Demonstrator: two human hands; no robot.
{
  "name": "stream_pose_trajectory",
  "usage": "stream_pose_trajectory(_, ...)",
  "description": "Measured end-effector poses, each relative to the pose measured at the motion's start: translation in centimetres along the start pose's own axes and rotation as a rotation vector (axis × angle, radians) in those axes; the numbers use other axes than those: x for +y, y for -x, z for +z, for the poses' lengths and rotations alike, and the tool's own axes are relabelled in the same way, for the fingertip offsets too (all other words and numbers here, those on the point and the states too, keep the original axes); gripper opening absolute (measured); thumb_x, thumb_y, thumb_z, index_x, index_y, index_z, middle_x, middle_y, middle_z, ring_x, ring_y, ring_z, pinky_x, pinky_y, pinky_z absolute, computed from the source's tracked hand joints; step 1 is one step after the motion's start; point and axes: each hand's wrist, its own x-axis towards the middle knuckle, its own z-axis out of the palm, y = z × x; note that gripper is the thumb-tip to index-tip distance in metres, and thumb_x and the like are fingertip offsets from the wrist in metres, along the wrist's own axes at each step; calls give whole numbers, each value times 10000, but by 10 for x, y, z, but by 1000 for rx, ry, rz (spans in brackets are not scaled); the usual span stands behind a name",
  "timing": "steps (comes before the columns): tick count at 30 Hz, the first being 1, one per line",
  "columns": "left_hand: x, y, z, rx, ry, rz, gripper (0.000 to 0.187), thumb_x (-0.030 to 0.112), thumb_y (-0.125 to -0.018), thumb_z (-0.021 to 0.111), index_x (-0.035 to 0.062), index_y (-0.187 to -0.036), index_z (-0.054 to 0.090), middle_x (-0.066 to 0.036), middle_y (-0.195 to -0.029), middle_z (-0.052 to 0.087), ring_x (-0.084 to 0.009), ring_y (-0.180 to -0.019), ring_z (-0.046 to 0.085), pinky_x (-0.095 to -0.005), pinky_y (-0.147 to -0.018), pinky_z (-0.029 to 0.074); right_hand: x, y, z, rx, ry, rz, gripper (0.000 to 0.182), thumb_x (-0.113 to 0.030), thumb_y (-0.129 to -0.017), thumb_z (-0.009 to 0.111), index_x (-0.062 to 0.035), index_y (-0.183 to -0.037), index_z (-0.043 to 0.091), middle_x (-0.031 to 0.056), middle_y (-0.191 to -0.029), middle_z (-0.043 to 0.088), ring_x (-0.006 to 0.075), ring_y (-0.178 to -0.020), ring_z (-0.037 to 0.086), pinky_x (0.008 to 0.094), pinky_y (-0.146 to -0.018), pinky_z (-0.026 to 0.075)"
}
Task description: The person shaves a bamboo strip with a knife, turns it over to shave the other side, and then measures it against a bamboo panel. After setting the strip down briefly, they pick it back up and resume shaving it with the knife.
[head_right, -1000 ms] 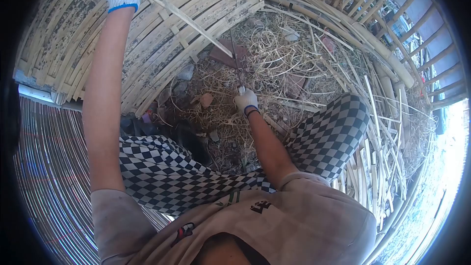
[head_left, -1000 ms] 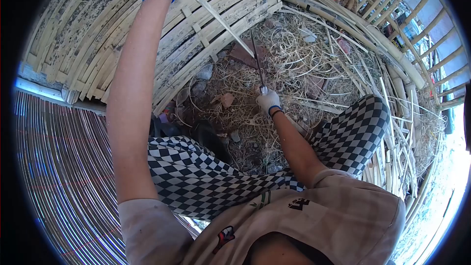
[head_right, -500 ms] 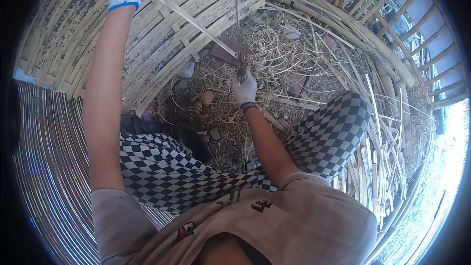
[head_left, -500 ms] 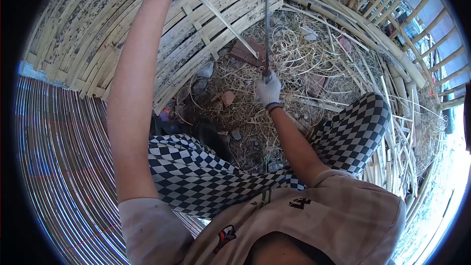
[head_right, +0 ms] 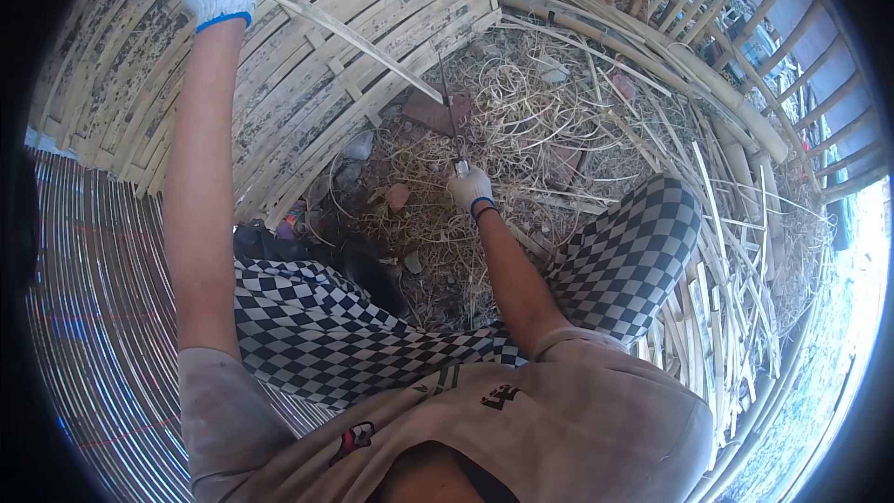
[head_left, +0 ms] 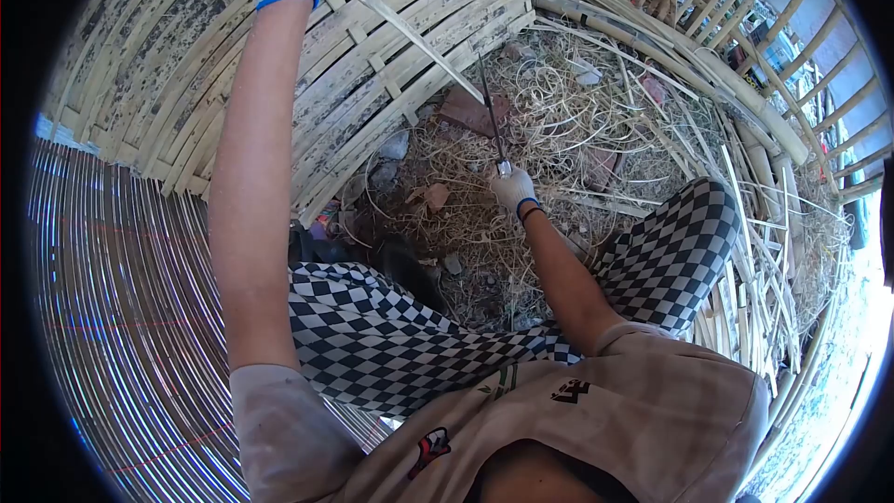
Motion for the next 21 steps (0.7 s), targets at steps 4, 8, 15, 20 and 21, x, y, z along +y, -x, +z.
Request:
stream_pose_trajectory(4,-31,9,-1,69,18,-20,295,369,-1079,529,187,-847,533,32,-592,455,-122,-411,415,-279,-364,314,-2,-9,-2,6,66,24,330,-263,-853,691,-22,-1079,702,179,-861,729,298,-818,720,419,-755,549)
stream_pose_trajectory(8,-24,11,-8,-5,-42,-85,366,424,-1084,511,171,-820,514,25,-576,441,-124,-405,409,-282,-355,307,-72,16,-41,50,-37,-67,335,-202,-831,652,-14,-1105,692,230,-940,741,371,-914,736,438,-839,562)
stream_pose_trajectory(15,-16,20,-2,-20,-115,-23,453,477,-1084,497,164,-757,476,17,-559,427,-127,-399,399,-298,-357,310,-150,50,-68,493,-393,-623,155,-117,-849,687,-17,-960,643,121,-776,674,228,-712,632,360,-682,518)
stream_pose_trajectory(20,-12,26,14,-10,-129,-44,444,463,-1081,514,163,-755,486,22,-564,428,-126,-408,399,-295,-361,308,7,-22,15,217,370,-95,329,-334,-901,679,-6,-915,691,182,-821,730,333,-801,723,437,-739,551)
stream_pose_trajectory(21,-14,27,17,-3,-105,-44,443,461,-1080,517,162,-754,489,23,-564,431,-126,-410,400,-295,-363,309,28,-22,18,188,250,-118,362,-364,-882,676,-5,-922,702,208,-832,729,377,-832,718,467,-766,549)
